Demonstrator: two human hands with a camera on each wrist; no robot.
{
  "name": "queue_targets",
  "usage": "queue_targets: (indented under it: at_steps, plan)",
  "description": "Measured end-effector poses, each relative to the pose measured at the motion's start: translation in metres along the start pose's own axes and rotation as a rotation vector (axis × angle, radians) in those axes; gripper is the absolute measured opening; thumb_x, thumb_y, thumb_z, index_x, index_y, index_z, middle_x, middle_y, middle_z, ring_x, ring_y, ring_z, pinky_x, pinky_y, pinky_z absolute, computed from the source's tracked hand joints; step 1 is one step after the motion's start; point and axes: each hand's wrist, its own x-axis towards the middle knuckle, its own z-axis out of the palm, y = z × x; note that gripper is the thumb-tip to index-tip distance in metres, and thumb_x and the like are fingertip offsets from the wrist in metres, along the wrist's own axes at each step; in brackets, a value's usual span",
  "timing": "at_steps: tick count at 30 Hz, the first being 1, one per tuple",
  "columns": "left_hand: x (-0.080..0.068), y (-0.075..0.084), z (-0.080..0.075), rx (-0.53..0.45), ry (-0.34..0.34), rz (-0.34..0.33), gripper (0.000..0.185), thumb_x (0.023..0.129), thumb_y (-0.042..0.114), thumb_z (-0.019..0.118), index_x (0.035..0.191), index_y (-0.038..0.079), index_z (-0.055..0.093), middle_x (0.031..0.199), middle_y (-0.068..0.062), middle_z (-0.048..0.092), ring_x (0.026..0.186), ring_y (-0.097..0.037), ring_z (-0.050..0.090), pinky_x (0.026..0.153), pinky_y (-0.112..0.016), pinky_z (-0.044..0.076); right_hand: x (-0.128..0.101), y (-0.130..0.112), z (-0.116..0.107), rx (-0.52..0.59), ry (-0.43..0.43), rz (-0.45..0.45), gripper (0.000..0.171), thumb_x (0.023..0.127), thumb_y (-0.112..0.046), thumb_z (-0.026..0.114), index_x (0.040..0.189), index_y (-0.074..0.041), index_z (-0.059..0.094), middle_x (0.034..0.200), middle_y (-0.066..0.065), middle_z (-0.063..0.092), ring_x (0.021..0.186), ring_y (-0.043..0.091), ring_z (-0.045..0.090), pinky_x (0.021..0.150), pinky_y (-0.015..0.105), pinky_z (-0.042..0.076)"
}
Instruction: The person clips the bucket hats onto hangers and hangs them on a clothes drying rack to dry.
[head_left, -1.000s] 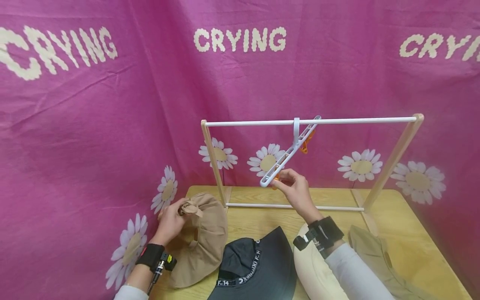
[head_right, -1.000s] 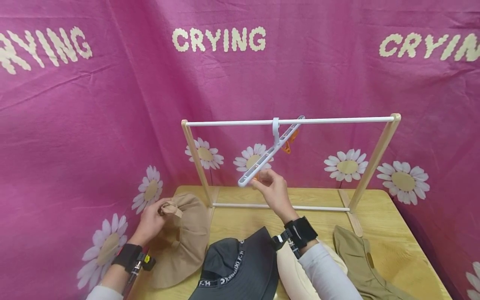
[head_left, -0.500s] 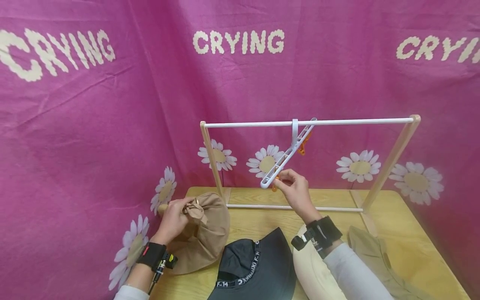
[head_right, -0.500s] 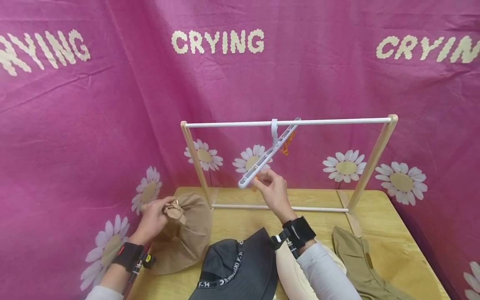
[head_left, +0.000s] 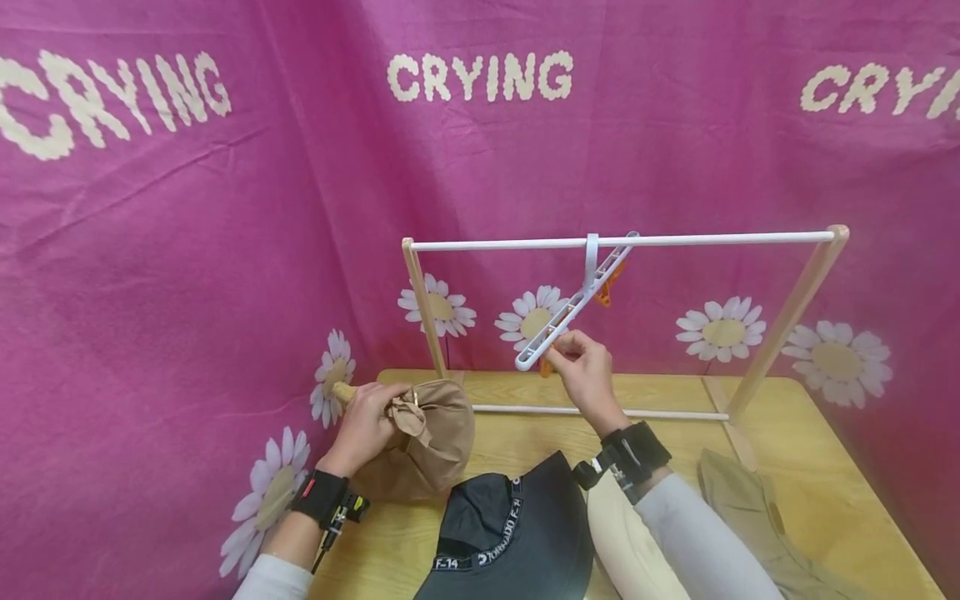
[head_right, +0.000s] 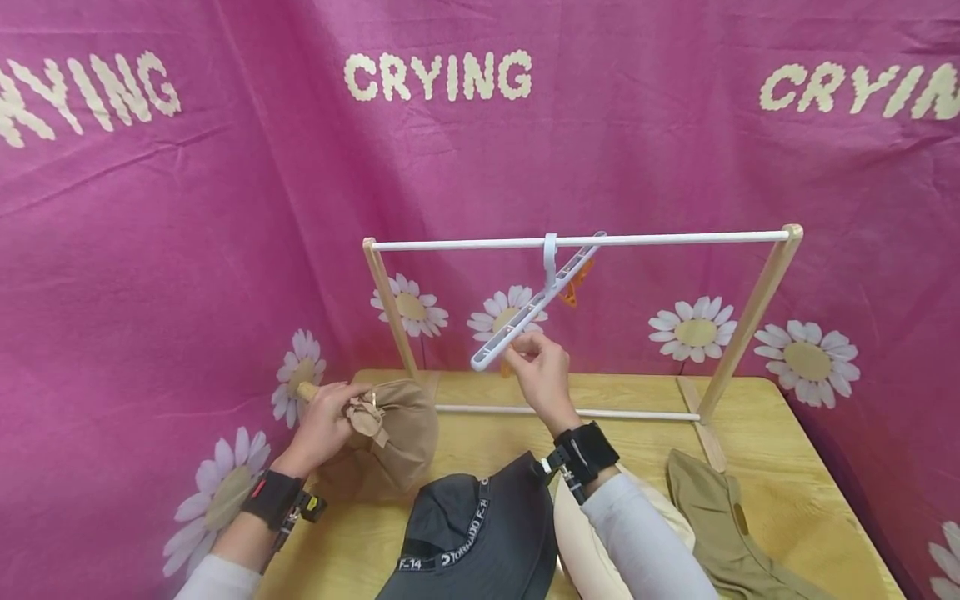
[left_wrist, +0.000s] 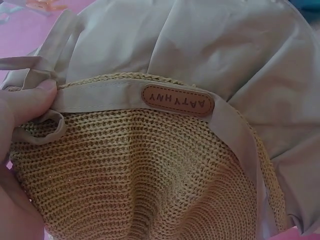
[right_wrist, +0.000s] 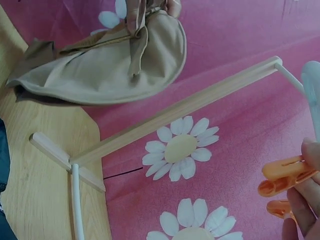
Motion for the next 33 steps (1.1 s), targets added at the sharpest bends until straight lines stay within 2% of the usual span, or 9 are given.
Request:
queue_targets:
  at_steps: [8,11,18,21,25,28,33]
  plan:
    - [0.018,0.007,0.012,-0.082,-0.03,0.005,0.053,0.072,-0.025,0.06,0.116,0.0,0.077,0.105,-0.015,0.077,0.097,-0.034,0.072,0.099,-0.056,0.05,0.004,-0.001,0.007,0.035,-0.011,0.015,0.006,0.089,-0.002,0.078,0.086,0.0,0.073,0.078,0.009,0.073,0.067,0.002,0.063,0.064,0.017,0.055]
    - [0.025,0.011,0.017,-0.107,-0.054,-0.003,0.053,0.075,-0.025,0.059,0.117,0.001,0.077,0.109,-0.015,0.077,0.103,-0.035,0.071,0.1,-0.056,0.05,0.004,-0.002,0.009,0.028,-0.004,0.017,0.006,0.089,-0.003,0.079,0.087,0.0,0.074,0.078,0.009,0.073,0.067,0.002,0.063,0.064,0.018,0.055]
    - [0.033,0.019,0.028,-0.181,-0.094,-0.019,0.048,0.081,-0.025,0.062,0.12,0.001,0.076,0.116,-0.016,0.074,0.115,-0.037,0.066,0.107,-0.059,0.045,0.002,-0.009,0.015,0.017,0.018,0.03,0.009,0.088,-0.006,0.082,0.086,-0.001,0.076,0.077,0.003,0.073,0.069,0.003,0.061,0.063,0.017,0.046]
    - [0.036,0.023,0.032,-0.2,-0.103,-0.018,0.045,0.085,-0.023,0.065,0.121,0.0,0.075,0.119,-0.017,0.072,0.118,-0.037,0.063,0.108,-0.061,0.043,0.001,-0.012,0.017,0.07,0.008,0.038,0.007,0.088,-0.003,0.081,0.087,0.002,0.076,0.076,0.006,0.073,0.067,0.004,0.061,0.062,0.018,0.046]
    - [0.04,0.026,0.034,-0.209,-0.118,-0.007,0.048,0.085,-0.026,0.06,0.121,0.001,0.075,0.125,-0.019,0.07,0.124,-0.039,0.06,0.112,-0.064,0.036,0.001,-0.013,0.022,0.146,-0.008,0.059,0.004,0.088,0.002,0.079,0.088,0.002,0.075,0.076,0.011,0.073,0.065,0.005,0.062,0.06,0.017,0.046]
    - [0.043,0.028,0.035,-0.212,-0.131,-0.004,0.047,0.086,-0.026,0.059,0.12,0.001,0.075,0.128,-0.021,0.069,0.126,-0.04,0.058,0.114,-0.063,0.034,0.002,-0.016,0.027,0.16,-0.012,0.072,0.003,0.087,0.004,0.078,0.087,0.002,0.075,0.077,0.008,0.073,0.067,0.003,0.061,0.061,0.016,0.045]
    - [0.051,0.032,0.038,-0.191,-0.16,-0.005,0.05,0.085,-0.027,0.058,0.119,0.005,0.077,0.132,-0.019,0.067,0.131,-0.04,0.054,0.115,-0.062,0.033,-0.006,-0.038,0.028,0.157,-0.026,0.076,0.005,0.086,0.01,0.074,0.086,0.005,0.074,0.077,0.005,0.072,0.07,0.003,0.06,0.063,0.014,0.046]
